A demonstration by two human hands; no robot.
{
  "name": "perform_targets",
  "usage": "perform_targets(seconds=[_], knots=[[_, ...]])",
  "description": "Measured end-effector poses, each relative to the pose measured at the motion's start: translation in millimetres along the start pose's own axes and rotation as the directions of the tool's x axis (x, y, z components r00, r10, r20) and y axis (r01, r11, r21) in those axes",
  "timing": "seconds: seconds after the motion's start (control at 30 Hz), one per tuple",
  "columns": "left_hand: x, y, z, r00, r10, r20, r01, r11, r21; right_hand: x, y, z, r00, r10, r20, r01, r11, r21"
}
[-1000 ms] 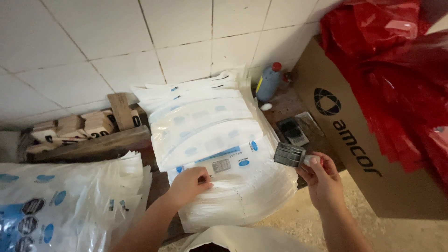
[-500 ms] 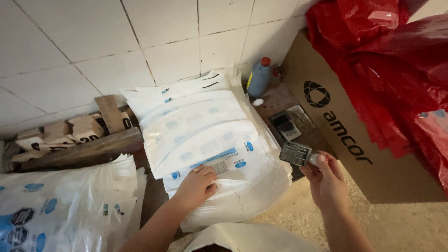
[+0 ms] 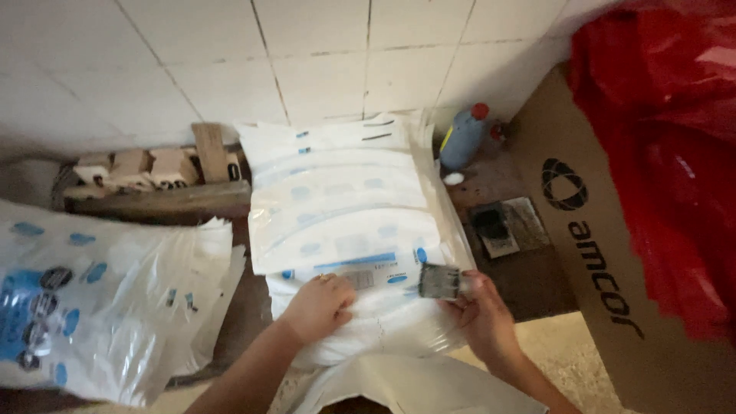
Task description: The person is manually stamping a stack of white plastic bags using a hand stamp and ink pad.
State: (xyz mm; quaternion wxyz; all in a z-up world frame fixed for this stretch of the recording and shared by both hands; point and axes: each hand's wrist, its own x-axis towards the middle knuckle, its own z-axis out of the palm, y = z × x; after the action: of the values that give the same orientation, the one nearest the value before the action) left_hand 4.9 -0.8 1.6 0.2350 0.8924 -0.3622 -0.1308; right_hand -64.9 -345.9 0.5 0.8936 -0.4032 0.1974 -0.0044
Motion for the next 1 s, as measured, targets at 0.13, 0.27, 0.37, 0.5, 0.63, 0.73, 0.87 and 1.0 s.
perform_targets(seconds=[0.13,0.27,0.37,0.5,0.63,0.73,0.87,1.0], knots=[[7,21,-25,0.984,-0.165,0.068,0.168,0.985,-0.045,5,-44,-18,0.997,-0.036,0.071,0.039,0.998,-0.044],[19,22,-24,0.994,-0.111,-0.023,0.108,0.988,-0.111,7,-81,-26,0.991,-0.109,0.072,0.118,0.985,-0.124],[34,27,-27,0.951,-0.309,-0.034,0.297,0.935,-0.193,15,-94,-34,0.989,-0.137,0.053,0.143,0.979,-0.146],[43,56,-55,0.781,-0.614,0.114,0.61,0.71,-0.351,19,-107,-43,0.982,-0.149,0.119,0.17,0.967,-0.19],[46,58,-52,0.742,-0.643,0.188,0.662,0.66,-0.354,13,-115,-31,0.986,-0.152,0.072,0.165,0.958,-0.233],[48,45,-35,0.835,-0.534,0.128,0.549,0.822,-0.149,20,-116,-46,0.99,-0.14,0.018,0.14,0.96,-0.244],[53,41,-40,0.904,-0.408,0.127,0.426,0.878,-0.218,23,-118,-51,0.986,-0.164,0.019,0.163,0.951,-0.262],[69,45,-59,0.875,-0.459,0.151,0.483,0.811,-0.33,27,-117,-57,0.985,-0.167,0.032,0.17,0.959,-0.229]])
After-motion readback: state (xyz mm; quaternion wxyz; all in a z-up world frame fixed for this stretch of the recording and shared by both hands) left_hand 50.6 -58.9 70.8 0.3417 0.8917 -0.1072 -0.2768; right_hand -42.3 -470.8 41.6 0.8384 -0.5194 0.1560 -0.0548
